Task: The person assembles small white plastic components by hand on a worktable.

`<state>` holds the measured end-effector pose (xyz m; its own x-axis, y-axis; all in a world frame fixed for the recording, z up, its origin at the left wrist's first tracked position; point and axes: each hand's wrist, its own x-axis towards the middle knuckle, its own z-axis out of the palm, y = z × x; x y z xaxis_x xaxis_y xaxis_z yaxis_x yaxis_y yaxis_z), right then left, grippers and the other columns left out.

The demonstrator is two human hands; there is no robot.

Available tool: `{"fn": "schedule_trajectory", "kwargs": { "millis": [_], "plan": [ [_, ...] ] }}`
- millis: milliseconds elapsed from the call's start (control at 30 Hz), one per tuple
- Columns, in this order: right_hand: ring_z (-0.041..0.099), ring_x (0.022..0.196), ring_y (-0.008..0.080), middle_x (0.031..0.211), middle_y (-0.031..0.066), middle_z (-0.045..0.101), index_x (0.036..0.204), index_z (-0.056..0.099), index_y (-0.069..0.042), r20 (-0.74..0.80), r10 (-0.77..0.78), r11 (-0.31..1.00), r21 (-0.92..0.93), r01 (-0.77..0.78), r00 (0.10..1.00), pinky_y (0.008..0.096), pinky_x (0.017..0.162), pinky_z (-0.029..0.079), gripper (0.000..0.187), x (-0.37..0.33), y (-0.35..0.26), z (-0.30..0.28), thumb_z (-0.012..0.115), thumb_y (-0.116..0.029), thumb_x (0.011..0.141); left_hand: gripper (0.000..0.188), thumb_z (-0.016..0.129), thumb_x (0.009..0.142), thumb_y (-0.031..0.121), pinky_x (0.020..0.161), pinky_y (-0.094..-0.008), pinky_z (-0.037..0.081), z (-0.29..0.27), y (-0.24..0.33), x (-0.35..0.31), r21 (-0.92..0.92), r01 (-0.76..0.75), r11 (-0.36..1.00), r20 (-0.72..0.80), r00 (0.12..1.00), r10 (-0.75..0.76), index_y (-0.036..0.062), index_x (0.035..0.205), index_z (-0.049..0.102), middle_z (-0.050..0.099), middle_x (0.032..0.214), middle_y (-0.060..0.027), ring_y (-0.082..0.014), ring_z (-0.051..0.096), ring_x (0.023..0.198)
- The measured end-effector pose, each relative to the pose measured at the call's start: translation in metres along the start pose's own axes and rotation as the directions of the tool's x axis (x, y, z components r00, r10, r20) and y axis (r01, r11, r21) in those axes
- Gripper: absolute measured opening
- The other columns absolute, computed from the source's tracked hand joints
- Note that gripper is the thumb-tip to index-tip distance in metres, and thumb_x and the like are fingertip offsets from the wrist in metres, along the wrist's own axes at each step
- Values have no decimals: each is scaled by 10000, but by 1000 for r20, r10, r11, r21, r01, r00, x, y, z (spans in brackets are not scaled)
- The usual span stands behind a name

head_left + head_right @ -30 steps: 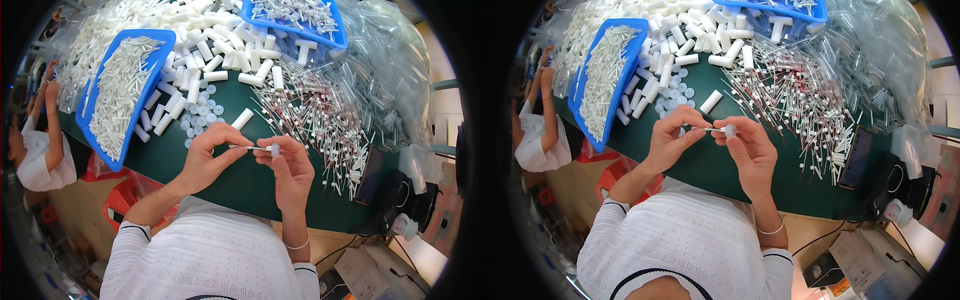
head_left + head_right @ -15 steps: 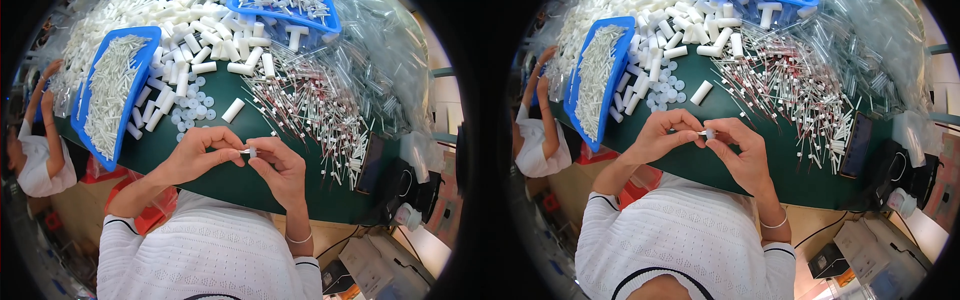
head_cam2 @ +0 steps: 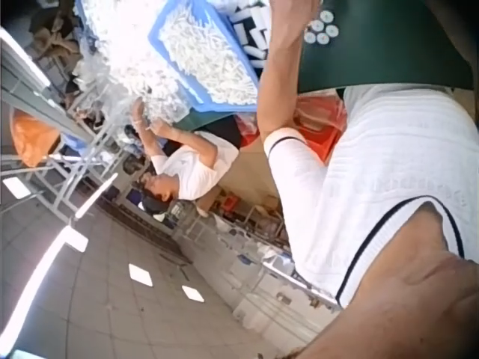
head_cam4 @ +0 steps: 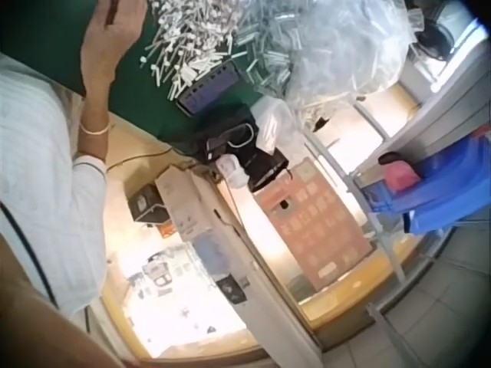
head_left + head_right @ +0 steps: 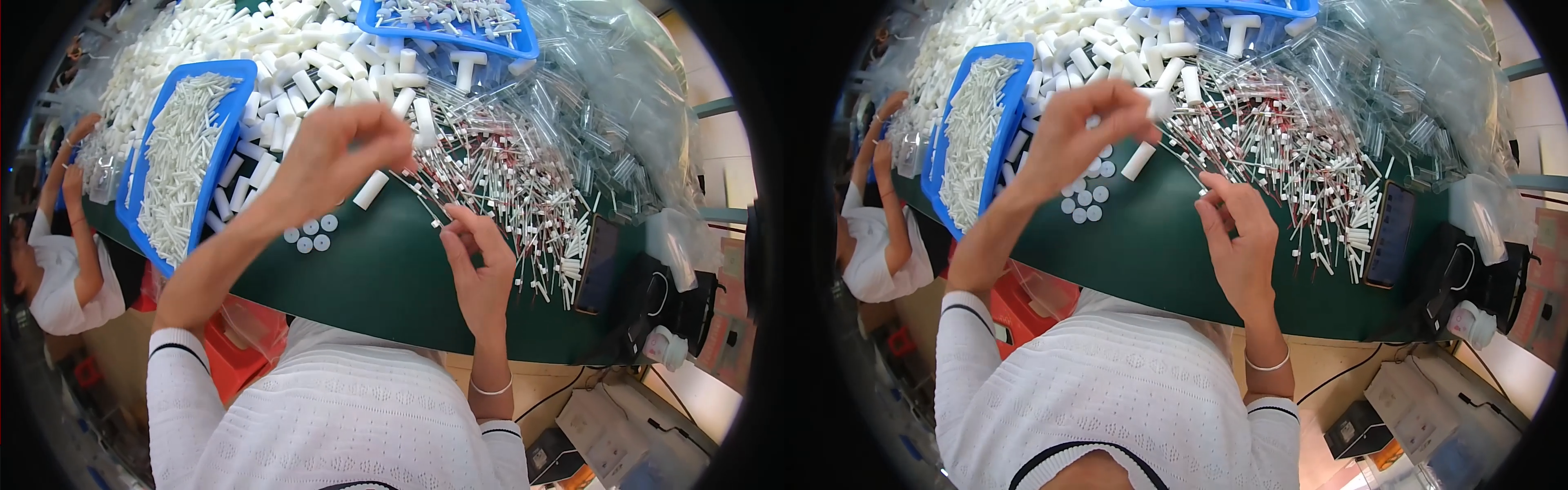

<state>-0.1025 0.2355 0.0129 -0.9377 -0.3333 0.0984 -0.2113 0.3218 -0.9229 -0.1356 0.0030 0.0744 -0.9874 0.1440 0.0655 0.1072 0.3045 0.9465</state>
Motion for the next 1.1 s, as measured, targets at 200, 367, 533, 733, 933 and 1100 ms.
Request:
{"fn": "schedule_trajectory", "kwargs": {
  "millis": [200, 367, 533, 733, 933, 1100],
  "plan": [
    [567, 832, 273, 866, 88, 531, 877, 590, -50, 120, -229, 701, -668, 250, 966, 362, 667, 499, 159, 10, 3, 18, 709, -93, 780, 400, 715, 852, 221, 771, -367, 493, -18, 23, 89, 508, -418, 753, -356, 695, 625, 54, 1192, 587, 661, 1049, -129, -268, 632, 905],
    [571, 815, 256, 834, 68, 529, 850, 586, -69, 53, -157, 783, -602, 157, 986, 356, 649, 495, 99, 6, 4, 9, 671, -66, 798, 201, 711, 812, 102, 809, -368, 448, 43, -28, -20, 575, -376, 727, -41, 873, 485, 83, 1009, 673, 659, 907, -61, -227, 601, 876],
    [545, 776, 240, 812, 53, 509, 848, 583, -80, 123, -394, 724, -568, 390, 911, 335, 649, 470, 133, 8, -14, 12, 690, -74, 769, 137, 701, 827, 141, 773, -341, 406, 48, -47, -65, 655, -324, 682, 86, 930, 359, 108, 960, 686, 648, 768, -10, -194, 583, 790],
    [530, 868, 181, 982, 56, 559, 1241, 581, -70, -148, -49, 995, -97, 35, 988, 303, 737, 430, 549, 0, -27, 18, 802, -166, 747, 148, 637, 926, 118, 642, -242, 467, 49, -36, -92, -198, 205, 959, -177, 954, -241, 21, 1021, 695, 709, 790, -44, -98, 599, 635],
    [601, 827, 93, 954, 76, 677, 1092, 656, 43, 7, 214, 556, 821, -127, 977, 216, 742, 488, 229, -9, -22, 68, 595, -144, 974, 130, 658, 899, 86, 592, -237, 464, 47, -31, -96, -92, 138, 986, -160, 975, -151, 21, 1003, 702, 711, 815, -66, -115, 626, 670],
    [536, 681, 57, 772, 6, 618, 1076, 672, 24, 76, 135, 805, 572, -154, 988, 189, 616, 419, 249, -12, -20, 41, 579, -189, 989, 100, 710, 793, 61, 704, -360, 457, -26, -52, -55, 781, -7, 625, -239, 921, 308, 41, 891, 699, 637, 802, -66, -256, 562, 775]
  ]
}}
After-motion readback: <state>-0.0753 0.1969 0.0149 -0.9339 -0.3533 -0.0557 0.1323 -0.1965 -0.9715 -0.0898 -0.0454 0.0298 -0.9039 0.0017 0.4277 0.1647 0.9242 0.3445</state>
